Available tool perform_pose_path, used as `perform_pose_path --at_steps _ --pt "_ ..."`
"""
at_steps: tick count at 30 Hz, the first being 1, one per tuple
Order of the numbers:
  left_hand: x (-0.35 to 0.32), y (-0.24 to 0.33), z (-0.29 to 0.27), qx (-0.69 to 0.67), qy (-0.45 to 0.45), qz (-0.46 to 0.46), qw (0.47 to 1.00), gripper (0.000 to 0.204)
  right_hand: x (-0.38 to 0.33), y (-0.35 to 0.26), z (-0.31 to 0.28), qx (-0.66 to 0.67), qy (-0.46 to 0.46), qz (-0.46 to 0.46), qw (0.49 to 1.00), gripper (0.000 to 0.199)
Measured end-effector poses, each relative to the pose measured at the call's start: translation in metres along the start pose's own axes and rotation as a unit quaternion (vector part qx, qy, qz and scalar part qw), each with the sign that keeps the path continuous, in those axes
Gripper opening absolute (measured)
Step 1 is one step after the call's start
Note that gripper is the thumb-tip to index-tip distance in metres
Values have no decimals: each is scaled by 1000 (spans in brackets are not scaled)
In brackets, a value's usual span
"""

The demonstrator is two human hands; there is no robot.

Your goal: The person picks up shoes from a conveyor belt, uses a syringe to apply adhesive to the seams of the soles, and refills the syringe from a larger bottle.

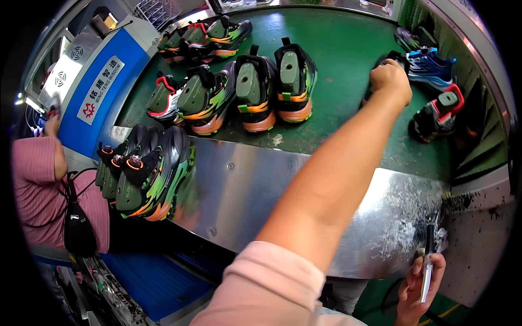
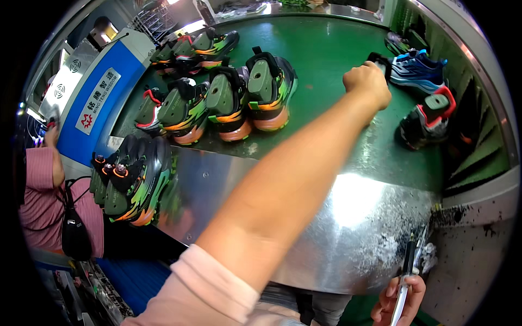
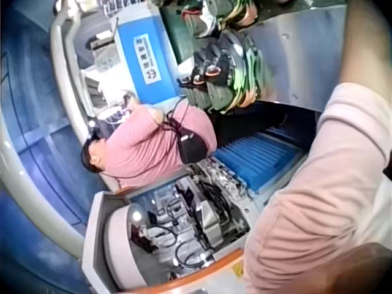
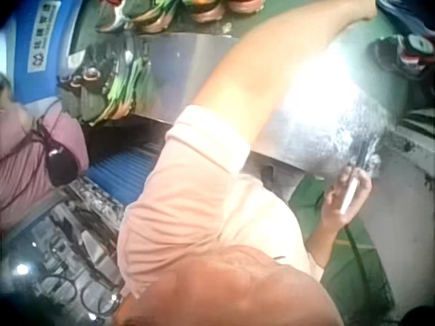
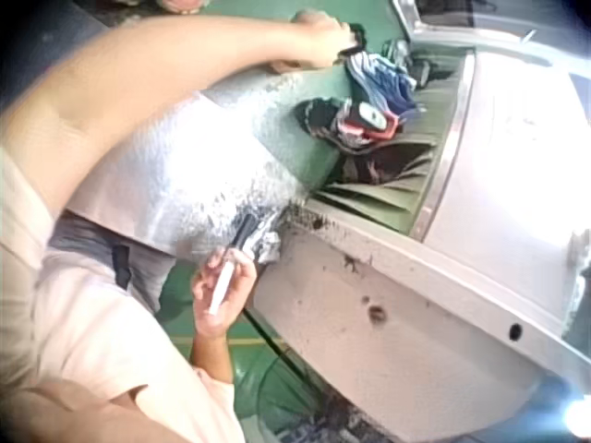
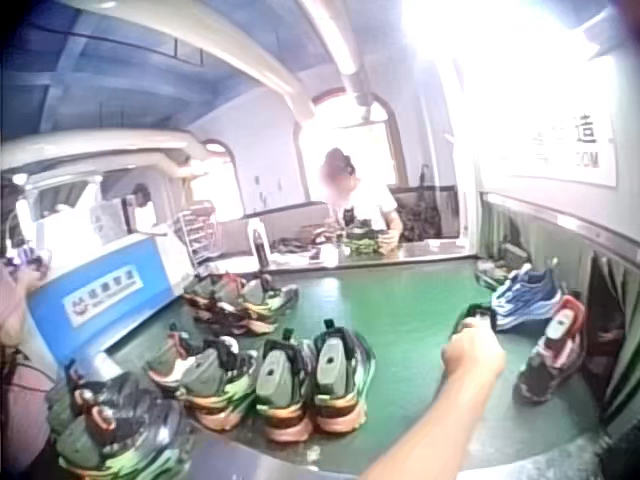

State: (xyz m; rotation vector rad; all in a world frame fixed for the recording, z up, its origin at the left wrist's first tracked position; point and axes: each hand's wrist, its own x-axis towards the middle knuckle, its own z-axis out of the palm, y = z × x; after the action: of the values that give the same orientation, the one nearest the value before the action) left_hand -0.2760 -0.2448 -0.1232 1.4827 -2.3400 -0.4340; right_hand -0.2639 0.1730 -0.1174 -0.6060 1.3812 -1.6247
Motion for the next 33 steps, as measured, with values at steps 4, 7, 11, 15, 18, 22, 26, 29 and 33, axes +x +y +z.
perform_pose_path --at_steps 4,7,11,15,18,22,26,29,33 --pt "-91 -90 -90 -61 71 221 971 45 14 -11 0 77 45 87 992 67" --pt "-217 -191 -193 146 273 -7 951 44 17 -3 -13 19 5 -6 1000 85" --pt "-355 -347 -292 87 175 -233 953 59 36 -16 -19 62 25 139 988 59" --pt "-328 -268 -270 142 58 -192 969 46 41 -13 -9 -9 -55 76 996 89" --pt "-327 -222 -260 39 52 -33 997 44 37 -15 -16 -31 -64 95 993 102" --pt "-307 -166 -203 1 -63 169 984 65 48 -8 -22 -136 -92 52 985 70" --pt "-331 -168 -200 52 -11 231 972 49 35 -18 -17 -161 -132 55 977 80" --pt "-376 -193 -201 82 79 429 896 18 32 -18 -1 -182 -120 55 974 88" --pt "-406 -194 -186 -32 59 261 963 12 29 -17 10 -242 -87 114 960 94"
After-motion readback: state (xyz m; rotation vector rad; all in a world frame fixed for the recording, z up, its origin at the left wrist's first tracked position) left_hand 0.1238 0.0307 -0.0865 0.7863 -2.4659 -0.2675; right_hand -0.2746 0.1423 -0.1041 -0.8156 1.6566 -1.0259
